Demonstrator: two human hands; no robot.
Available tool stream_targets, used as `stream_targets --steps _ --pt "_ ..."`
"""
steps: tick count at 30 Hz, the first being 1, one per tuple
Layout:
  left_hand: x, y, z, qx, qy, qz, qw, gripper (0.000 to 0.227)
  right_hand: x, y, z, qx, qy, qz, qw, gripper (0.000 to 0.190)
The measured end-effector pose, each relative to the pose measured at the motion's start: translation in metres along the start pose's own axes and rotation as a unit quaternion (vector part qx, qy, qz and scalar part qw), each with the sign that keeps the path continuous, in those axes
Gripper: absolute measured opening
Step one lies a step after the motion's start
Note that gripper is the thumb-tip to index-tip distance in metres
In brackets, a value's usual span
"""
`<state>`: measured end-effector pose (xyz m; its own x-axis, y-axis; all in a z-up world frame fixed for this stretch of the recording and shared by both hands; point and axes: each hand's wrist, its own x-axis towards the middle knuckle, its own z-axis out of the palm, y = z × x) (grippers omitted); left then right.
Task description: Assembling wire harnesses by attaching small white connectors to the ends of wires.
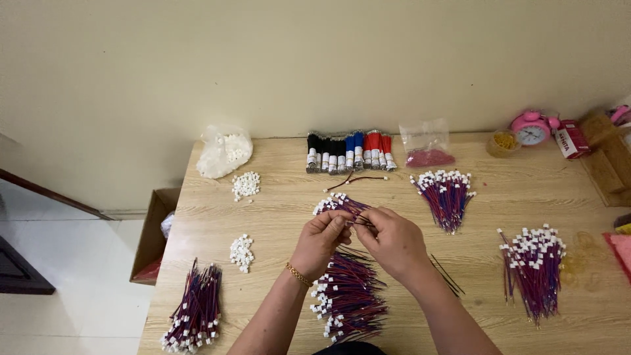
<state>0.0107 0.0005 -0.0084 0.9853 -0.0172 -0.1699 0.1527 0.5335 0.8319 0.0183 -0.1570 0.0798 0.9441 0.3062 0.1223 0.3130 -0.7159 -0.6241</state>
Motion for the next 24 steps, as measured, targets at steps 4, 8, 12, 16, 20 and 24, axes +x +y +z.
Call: stream_targets --steps 4,8,12,16,20,24 --pt "0.004 -0.007 -0.004 -0.002 -0.006 0.0 1.0 0.021 0.001 -0.008 -0.004 0.002 -0.015 0.039 0.999 0.019" --pt "0.008 -0.016 -0.008 0.0 -0.007 0.001 1.0 0.02 0.005 -0.005 0.001 0.02 -0.021 0.068 0.997 0.019" --pt "0.007 -0.012 -0.004 -0.023 -0.002 -0.008 1.0 0.02 0.006 -0.002 0.003 0.027 -0.029 0.106 0.994 0.019" --pt "0.007 -0.008 -0.002 -0.04 -0.001 -0.013 0.999 0.021 0.008 -0.005 0.0 0.03 -0.022 0.118 0.992 0.019" --pt "0.009 -0.012 -0.006 -0.026 -0.008 -0.008 1.0 0.021 0.011 -0.001 0.003 0.05 -0.019 0.1 0.994 0.021" --pt "0.006 -0.006 -0.003 -0.02 -0.014 -0.013 1.0 0.021 0.007 -0.001 0.004 0.055 -0.006 0.101 0.993 0.015"
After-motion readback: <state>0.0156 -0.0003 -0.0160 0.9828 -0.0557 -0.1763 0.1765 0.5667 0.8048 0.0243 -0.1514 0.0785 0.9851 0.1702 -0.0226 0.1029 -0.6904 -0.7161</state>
